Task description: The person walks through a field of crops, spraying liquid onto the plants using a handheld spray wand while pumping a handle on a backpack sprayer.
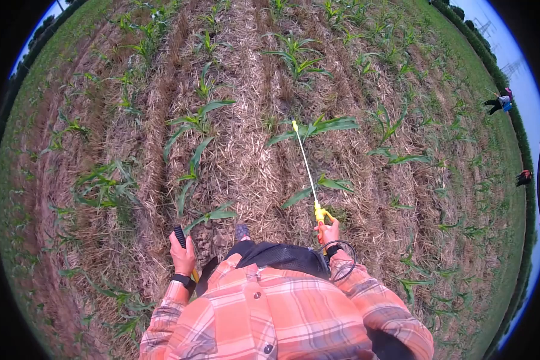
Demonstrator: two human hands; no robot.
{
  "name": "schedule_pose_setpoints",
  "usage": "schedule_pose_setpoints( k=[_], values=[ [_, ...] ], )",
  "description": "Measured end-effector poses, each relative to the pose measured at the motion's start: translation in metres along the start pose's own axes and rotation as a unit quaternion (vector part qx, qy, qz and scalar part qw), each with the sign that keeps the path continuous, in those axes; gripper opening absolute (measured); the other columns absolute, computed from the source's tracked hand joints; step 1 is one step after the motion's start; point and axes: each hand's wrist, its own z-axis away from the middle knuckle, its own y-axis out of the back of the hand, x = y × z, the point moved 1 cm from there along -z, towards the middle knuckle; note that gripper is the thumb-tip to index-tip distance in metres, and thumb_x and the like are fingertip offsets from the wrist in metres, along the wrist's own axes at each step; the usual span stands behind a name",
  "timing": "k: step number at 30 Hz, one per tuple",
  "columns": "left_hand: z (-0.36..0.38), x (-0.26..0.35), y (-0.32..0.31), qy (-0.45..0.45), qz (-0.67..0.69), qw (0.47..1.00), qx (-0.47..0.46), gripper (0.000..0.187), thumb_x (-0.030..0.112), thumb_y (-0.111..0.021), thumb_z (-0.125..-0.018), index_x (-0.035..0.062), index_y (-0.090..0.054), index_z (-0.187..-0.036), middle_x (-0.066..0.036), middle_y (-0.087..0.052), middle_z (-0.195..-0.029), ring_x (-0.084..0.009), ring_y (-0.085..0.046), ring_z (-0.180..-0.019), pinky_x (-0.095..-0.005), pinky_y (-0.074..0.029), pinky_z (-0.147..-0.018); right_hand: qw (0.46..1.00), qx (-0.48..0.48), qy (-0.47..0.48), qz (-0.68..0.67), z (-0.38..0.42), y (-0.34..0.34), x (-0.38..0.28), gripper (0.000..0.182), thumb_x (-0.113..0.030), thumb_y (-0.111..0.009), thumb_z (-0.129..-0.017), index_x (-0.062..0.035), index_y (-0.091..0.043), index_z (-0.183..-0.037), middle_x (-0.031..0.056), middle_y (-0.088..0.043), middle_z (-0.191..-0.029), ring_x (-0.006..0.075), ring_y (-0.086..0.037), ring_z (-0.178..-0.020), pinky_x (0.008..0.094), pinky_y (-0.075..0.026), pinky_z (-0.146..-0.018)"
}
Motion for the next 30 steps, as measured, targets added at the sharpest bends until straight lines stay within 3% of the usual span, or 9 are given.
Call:
schedule_pose_setpoints(
  k=[6,11,12,19,23,26,30],
  values=[
    [-0.045,-0.004,0.013,0.010,0.030,0.999,0.018,0.033,0.012,-0.050,-0.077,0.0007,-0.037,-0.106,-0.011,-0.049,-0.063,-0.0243,-0.052,-0.055,-0.0336,-0.041,-0.052,0.993,-0.096,0.042,0.049,-0.004,-0.079,-0.042,0.046,-0.015,-0.051,-0.079,-0.0049,-0.021,-0.112,0.0060,-0.058,-0.064,0.0086,-0.042,-0.034,0.0222,-0.031,-0.028],
    [-0.071,-0.021,0.016,0.002,0.020,1.000,0.020,0.034,0.013,-0.050,-0.077,0.0006,-0.037,-0.106,-0.014,-0.050,-0.067,-0.0271,-0.052,-0.058,-0.0350,-0.041,-0.053,0.971,-0.188,0.102,0.106,-0.013,-0.129,-0.063,0.050,-0.014,-0.051,-0.080,-0.0074,-0.018,-0.117,0.0058,-0.057,-0.065,0.0076,-0.041,-0.036,0.0209,-0.030,-0.030],
    [-0.076,-0.023,0.016,0.006,0.011,1.000,0.019,0.033,0.013,-0.050,-0.077,0.0006,-0.037,-0.105,-0.014,-0.050,-0.068,-0.0277,-0.052,-0.059,-0.0352,-0.040,-0.054,0.970,-0.210,0.074,0.100,-0.011,-0.137,-0.075,0.054,-0.015,-0.052,-0.080,-0.0064,-0.016,-0.119,0.0048,-0.058,-0.065,0.0074,-0.041,-0.037,0.0211,-0.031,-0.032],
    [-0.099,-0.026,0.020,0.050,0.036,0.998,0.029,0.033,0.013,-0.051,-0.077,0.0009,-0.037,-0.105,-0.014,-0.050,-0.069,-0.0274,-0.051,-0.059,-0.0351,-0.040,-0.054,0.936,-0.272,0.122,0.188,-0.029,-0.180,-0.114,0.060,-0.015,-0.052,-0.080,-0.0060,-0.011,-0.123,0.0041,-0.057,-0.064,0.0078,-0.043,-0.039,0.0214,-0.032,-0.032],
    [-0.113,-0.025,0.017,0.055,0.031,0.997,0.035,0.032,0.013,-0.051,-0.077,0.0018,-0.038,-0.105,-0.014,-0.050,-0.069,-0.0265,-0.051,-0.059,-0.0348,-0.040,-0.055,0.946,-0.290,0.079,0.124,-0.048,-0.192,-0.125,0.057,-0.014,-0.050,-0.081,-0.0060,-0.012,-0.122,0.0051,-0.057,-0.064,0.0082,-0.043,-0.039,0.0214,-0.032,-0.031],
    [-0.138,-0.012,0.016,0.085,0.018,0.995,0.057,0.032,0.013,-0.050,-0.077,0.0021,-0.038,-0.105,-0.013,-0.051,-0.069,-0.0249,-0.052,-0.060,-0.0346,-0.041,-0.055,0.960,-0.250,0.068,0.102,-0.079,-0.194,-0.128,0.050,-0.014,-0.049,-0.081,-0.0068,-0.017,-0.118,0.0059,-0.057,-0.065,0.0078,-0.043,-0.037,0.0207,-0.031,-0.029],
    [-0.176,0.015,-0.002,0.031,-0.016,0.997,0.073,0.034,0.015,-0.051,-0.077,-0.0002,-0.039,-0.105,-0.014,-0.051,-0.072,-0.0259,-0.052,-0.061,-0.0348,-0.041,-0.056,0.978,-0.199,0.033,0.049,-0.119,-0.185,-0.142,0.049,-0.015,-0.050,-0.080,-0.0092,-0.020,-0.118,0.0065,-0.056,-0.065,0.0079,-0.041,-0.035,0.0202,-0.031,-0.028]
  ],
)
